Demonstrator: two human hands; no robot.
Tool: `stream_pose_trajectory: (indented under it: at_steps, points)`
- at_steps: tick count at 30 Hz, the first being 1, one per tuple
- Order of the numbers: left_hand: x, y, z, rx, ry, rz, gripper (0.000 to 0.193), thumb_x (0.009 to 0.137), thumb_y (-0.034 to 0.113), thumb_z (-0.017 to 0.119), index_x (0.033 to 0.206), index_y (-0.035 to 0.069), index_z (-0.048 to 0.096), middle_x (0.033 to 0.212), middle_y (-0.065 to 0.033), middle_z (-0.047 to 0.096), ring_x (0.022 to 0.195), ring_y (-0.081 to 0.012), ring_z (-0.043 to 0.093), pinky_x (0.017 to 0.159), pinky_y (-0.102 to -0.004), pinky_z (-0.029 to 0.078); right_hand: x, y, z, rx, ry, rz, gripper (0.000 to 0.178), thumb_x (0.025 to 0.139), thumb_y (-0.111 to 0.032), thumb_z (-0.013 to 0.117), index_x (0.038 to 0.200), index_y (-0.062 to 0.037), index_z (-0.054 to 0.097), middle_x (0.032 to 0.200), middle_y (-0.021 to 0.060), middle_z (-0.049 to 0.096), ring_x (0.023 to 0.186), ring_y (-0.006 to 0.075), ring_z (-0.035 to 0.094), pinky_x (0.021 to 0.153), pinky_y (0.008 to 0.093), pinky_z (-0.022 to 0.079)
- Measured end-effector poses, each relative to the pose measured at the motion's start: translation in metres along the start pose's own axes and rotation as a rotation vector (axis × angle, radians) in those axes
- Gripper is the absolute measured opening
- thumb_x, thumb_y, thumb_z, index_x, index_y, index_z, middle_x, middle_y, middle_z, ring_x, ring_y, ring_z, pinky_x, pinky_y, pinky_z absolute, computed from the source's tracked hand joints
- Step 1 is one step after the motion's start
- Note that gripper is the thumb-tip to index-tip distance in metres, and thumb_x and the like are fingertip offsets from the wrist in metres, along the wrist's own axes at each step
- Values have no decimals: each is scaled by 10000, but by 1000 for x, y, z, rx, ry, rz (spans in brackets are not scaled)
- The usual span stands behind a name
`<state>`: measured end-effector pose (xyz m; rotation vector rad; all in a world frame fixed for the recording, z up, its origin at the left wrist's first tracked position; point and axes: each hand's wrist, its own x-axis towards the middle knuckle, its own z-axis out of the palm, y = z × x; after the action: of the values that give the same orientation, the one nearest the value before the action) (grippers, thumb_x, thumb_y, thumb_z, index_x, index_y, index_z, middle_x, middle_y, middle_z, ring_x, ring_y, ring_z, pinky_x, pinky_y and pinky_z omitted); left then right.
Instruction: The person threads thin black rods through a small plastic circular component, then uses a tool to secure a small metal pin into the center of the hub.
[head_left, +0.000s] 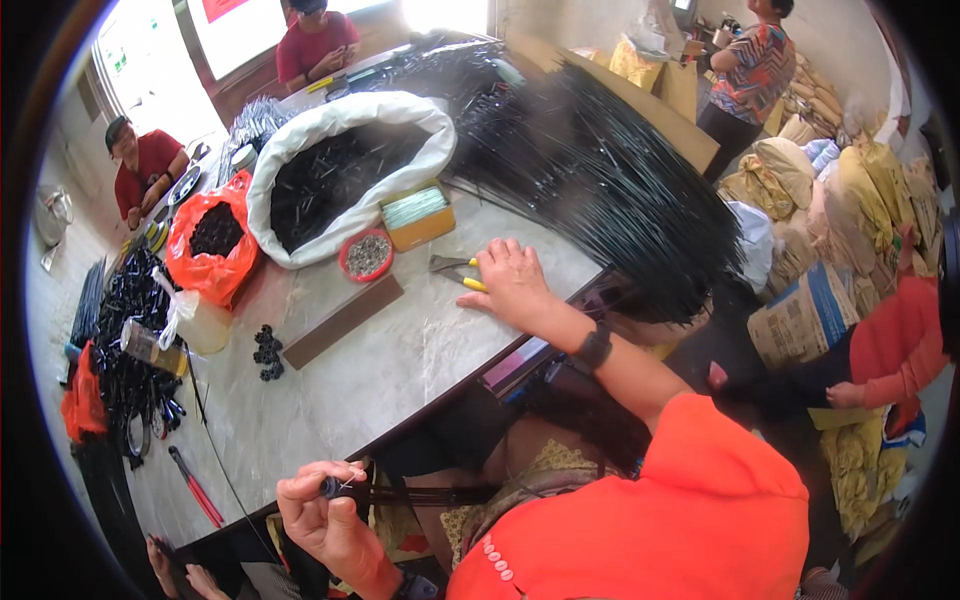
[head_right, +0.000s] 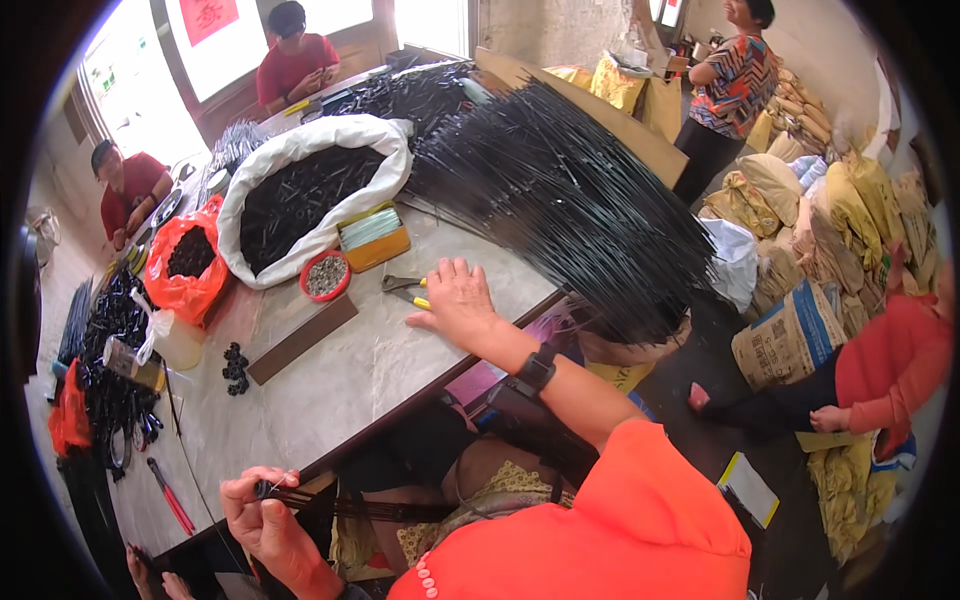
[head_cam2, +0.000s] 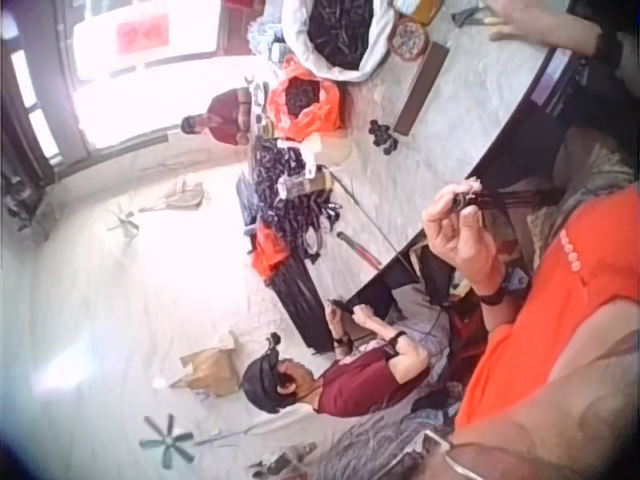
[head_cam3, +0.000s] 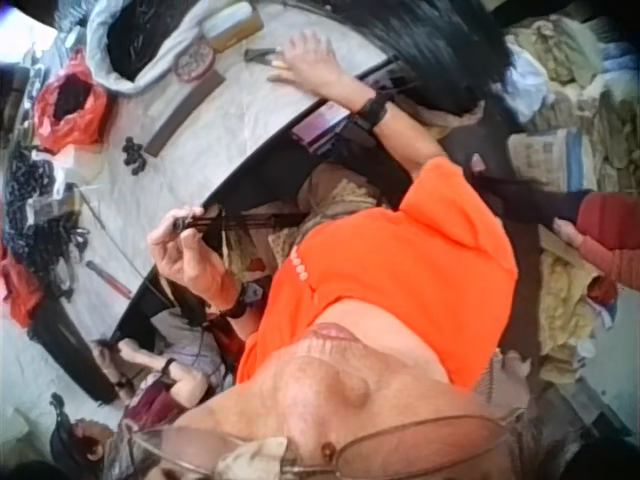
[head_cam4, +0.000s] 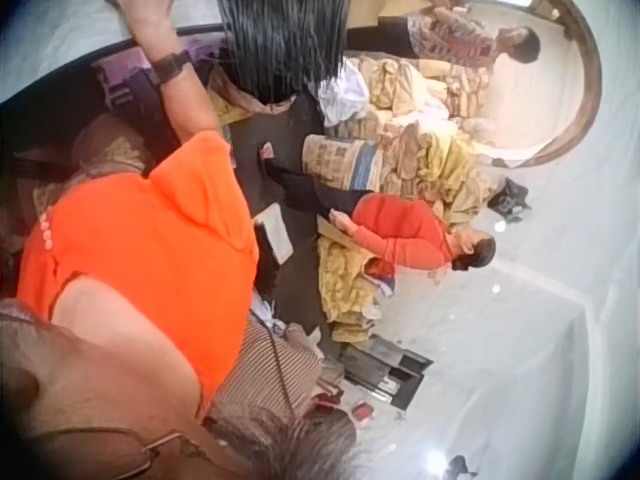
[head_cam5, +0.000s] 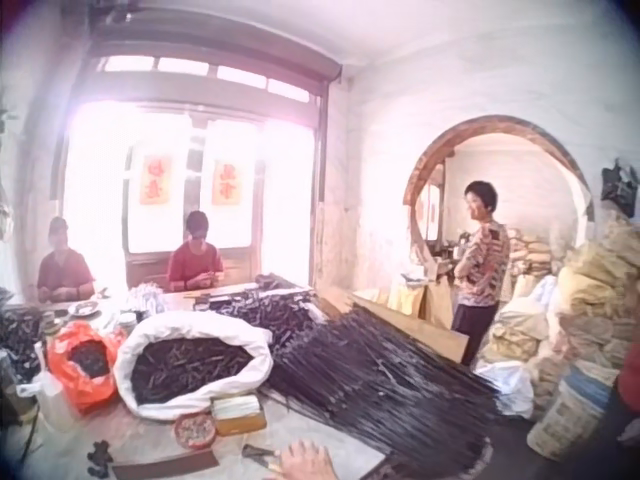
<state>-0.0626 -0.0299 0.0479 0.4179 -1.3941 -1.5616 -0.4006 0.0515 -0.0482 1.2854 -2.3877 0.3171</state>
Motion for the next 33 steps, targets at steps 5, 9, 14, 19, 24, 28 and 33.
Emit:
stream_pose_trajectory:
  at_steps: [5,9,14,19,24,28,33]
  points:
    - [0,1,6,-55,-59,-46,386,807,192,812,1013,36,525,902,-151,610,812,-235,609,776,-381,536,1,17,15,55,174,-19,469,864,-480,665,884,-12,662,913,135,597,866,288,602,738,426,477]
    - [-5,16,5,-194,-180,-29,253,893,13,700,1125,-7,602,1025,-216,636,895,-277,655,863,-378,554,16,10,-10,1026,-175,211,475,962,-465,581,886,0,642,864,137,660,646,240,662,622,372,542]
    - [-8,11,8,-72,-5,-92,286,774,32,688,989,-58,523,882,-172,612,789,-247,621,767,-377,540,-1,-21,-112,1645,-706,105,287,951,-298,636,970,-14,598,839,57,646,677,118,656,620,273,539]
    - [-2,6,7,-184,-92,-124,344,707,-185,592,1031,-72,563,944,-208,640,847,-276,654,816,-383,558,-8,-38,-183,1244,-1100,-178,240,987,-251,576,984,-11,590,794,35,626,676,112,623,625,285,493]
    - [-7,7,-1,-256,-116,-71,310,782,-172,674,1048,-63,557,1003,-205,643,926,-255,663,835,-363,557,-4,-55,-189,1034,-1077,-517,295,991,-285,586,1116,-18,579,867,136,651,808,294,644,727,372,487]
    - [-9,7,-6,-249,-120,-57,302,806,-136,708,1051,-51,554,1023,-206,644,939,-238,666,853,-352,559,-3,-62,-185,996,-1072,-569,383,985,-340,603,1199,-24,571,951,179,655,888,335,649,766,397,490]
    - [-8,4,-5,-242,-124,-53,298,804,-137,713,1039,-45,554,1025,-201,644,945,-229,663,858,-339,557,-8,-68,-185,982,-1046,-563,392,989,-330,595,1216,-12,563,960,188,656,928,339,657,791,404,495]
